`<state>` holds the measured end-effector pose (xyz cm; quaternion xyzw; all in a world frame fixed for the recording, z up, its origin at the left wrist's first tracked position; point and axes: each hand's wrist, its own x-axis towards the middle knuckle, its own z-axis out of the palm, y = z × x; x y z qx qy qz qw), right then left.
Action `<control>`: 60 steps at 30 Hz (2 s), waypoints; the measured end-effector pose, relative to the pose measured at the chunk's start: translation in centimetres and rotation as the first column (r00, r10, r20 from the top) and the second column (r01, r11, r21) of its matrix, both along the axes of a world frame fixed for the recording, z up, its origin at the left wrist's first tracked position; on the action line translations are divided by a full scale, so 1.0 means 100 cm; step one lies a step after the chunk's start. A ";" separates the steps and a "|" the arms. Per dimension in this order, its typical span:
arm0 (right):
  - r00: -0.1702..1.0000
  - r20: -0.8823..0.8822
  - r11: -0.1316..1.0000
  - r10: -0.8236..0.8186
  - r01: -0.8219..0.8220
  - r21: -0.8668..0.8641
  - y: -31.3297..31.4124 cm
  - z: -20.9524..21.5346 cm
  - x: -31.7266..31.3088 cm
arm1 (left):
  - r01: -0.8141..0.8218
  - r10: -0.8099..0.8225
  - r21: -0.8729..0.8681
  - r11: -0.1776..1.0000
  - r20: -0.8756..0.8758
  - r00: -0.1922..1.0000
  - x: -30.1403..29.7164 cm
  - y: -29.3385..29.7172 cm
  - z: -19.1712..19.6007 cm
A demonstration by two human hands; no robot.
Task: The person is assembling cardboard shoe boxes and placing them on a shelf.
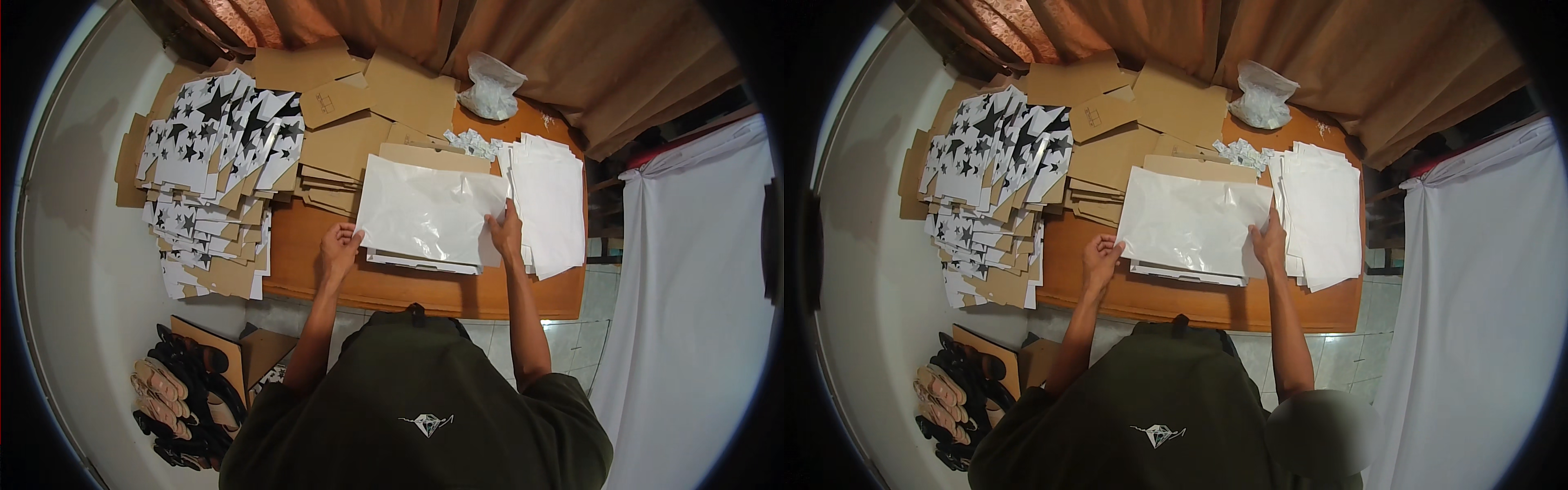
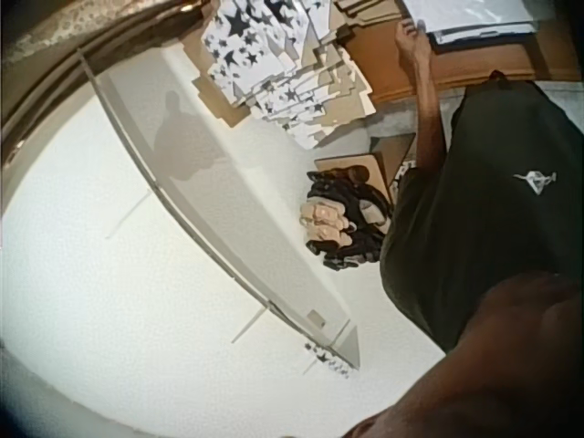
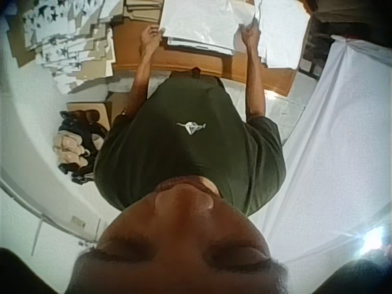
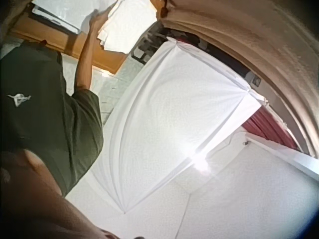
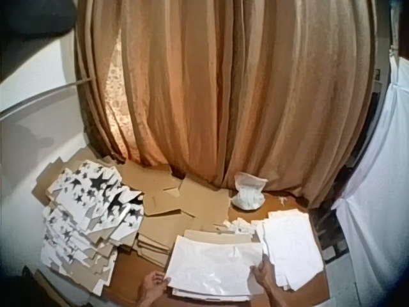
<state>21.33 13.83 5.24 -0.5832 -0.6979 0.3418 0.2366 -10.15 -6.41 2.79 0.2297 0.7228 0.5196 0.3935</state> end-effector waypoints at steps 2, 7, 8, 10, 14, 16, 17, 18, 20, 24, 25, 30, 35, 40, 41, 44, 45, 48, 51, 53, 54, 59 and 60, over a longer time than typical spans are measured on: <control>0.998 -0.063 1.000 -0.028 0.029 0.006 0.009 -0.001 0.002 | -0.031 0.030 0.042 0.999 0.033 0.999 -0.001 0.012 0.012; 0.999 -0.008 0.999 -0.038 0.038 0.015 0.008 0.008 -0.005 | 0.027 -0.027 -0.013 1.000 -0.011 1.000 -0.002 0.009 0.018; 0.999 -0.011 0.999 -0.045 0.045 0.020 0.006 0.003 -0.001 | 0.055 -0.055 -0.040 0.998 -0.008 0.998 -0.002 0.006 0.015; 0.999 -0.038 0.999 -0.004 0.006 0.047 0.000 -0.011 0.005 | 0.092 -0.098 -0.146 0.985 -0.029 0.995 -0.004 -0.003 0.005; 0.946 0.322 0.977 -0.032 -0.038 0.209 -0.027 0.011 -0.007 | -0.022 -0.217 -0.382 0.924 -0.571 0.792 0.016 -0.017 0.021; 0.934 0.354 0.957 -0.034 -0.072 0.281 -0.031 0.026 -0.018 | 0.033 -0.208 -0.263 0.964 -0.676 0.707 0.021 -0.005 0.053; 0.927 0.362 0.920 0.102 -0.227 0.320 -0.033 0.028 -0.020 | 0.101 -0.175 -0.144 0.984 -0.770 0.613 0.023 0.002 0.060; 0.897 0.374 0.857 0.235 -0.373 0.356 -0.034 0.030 -0.024 | 0.105 -0.181 -0.148 0.983 -0.769 0.613 0.023 0.016 0.058; 0.793 0.446 0.768 0.416 -0.568 0.294 -0.036 0.022 -0.034 | 0.462 -0.303 0.022 0.887 -0.727 0.617 0.023 0.047 0.049; 0.659 0.569 0.705 0.492 -0.685 0.184 -0.054 -0.030 -0.044 | 0.741 -0.636 -0.354 0.570 -0.761 0.125 0.036 0.080 -0.003; 0.653 0.580 0.710 0.488 -0.683 0.172 -0.060 -0.034 -0.043 | 0.751 -0.658 -0.384 0.537 -0.747 0.089 0.043 0.077 -0.006; 0.610 0.647 0.715 0.458 -0.685 0.140 -0.063 -0.050 -0.044 | 0.706 -0.743 -0.543 0.454 -0.668 -0.036 0.057 0.077 -0.018; 0.446 0.651 0.701 0.614 -0.687 -0.190 -0.055 -0.049 -0.056 | 0.683 -0.830 -0.641 0.350 -0.550 -0.091 0.057 0.090 -0.025; 0.410 0.602 0.666 0.685 -0.688 -0.290 -0.043 -0.079 -0.059 | 0.661 -0.843 -0.672 0.336 -0.527 -0.107 0.056 0.095 -0.072; 0.414 0.585 0.658 0.698 -0.693 -0.294 -0.042 -0.084 -0.059 | 0.655 -0.846 -0.684 0.322 -0.518 -0.124 0.057 0.096 -0.076; 0.375 0.618 0.658 0.691 -0.680 -0.323 -0.037 -0.095 -0.056 | 0.635 -0.861 -0.715 0.291 -0.486 -0.152 0.066 0.101 -0.072; 0.379 0.616 0.662 0.690 -0.675 -0.326 -0.037 -0.098 -0.054 | 0.620 -0.871 -0.734 0.278 -0.464 -0.159 0.068 0.102 -0.068; 0.371 0.685 0.682 0.627 -0.687 -0.253 -0.040 -0.103 -0.049 | 0.623 -0.907 -0.754 0.209 -0.388 -0.165 0.068 0.108 -0.056; 0.317 0.654 0.641 0.687 -0.688 -0.340 -0.036 -0.071 -0.061 | 0.563 -0.907 -0.791 0.238 -0.389 -0.164 0.060 0.095 -0.064; 0.245 0.693 0.625 0.679 -0.688 -0.369 -0.036 -0.057 -0.060 | 0.555 -0.897 -0.791 0.257 -0.409 -0.167 0.059 0.090 -0.067; 0.245 0.690 0.625 0.681 -0.686 -0.372 -0.038 -0.065 -0.058 | 0.544 -0.887 -0.790 0.282 -0.430 -0.165 0.059 0.088 -0.068; 0.330 0.694 0.676 0.640 -0.671 -0.304 -0.042 -0.091 -0.054 | 0.494 -0.946 -0.837 0.235 -0.313 -0.079 0.065 0.095 -0.056; 0.330 0.695 0.676 0.638 -0.672 -0.302 -0.043 -0.092 -0.054 | 0.482 -0.949 -0.846 0.228 -0.304 -0.083 0.067 0.095 -0.054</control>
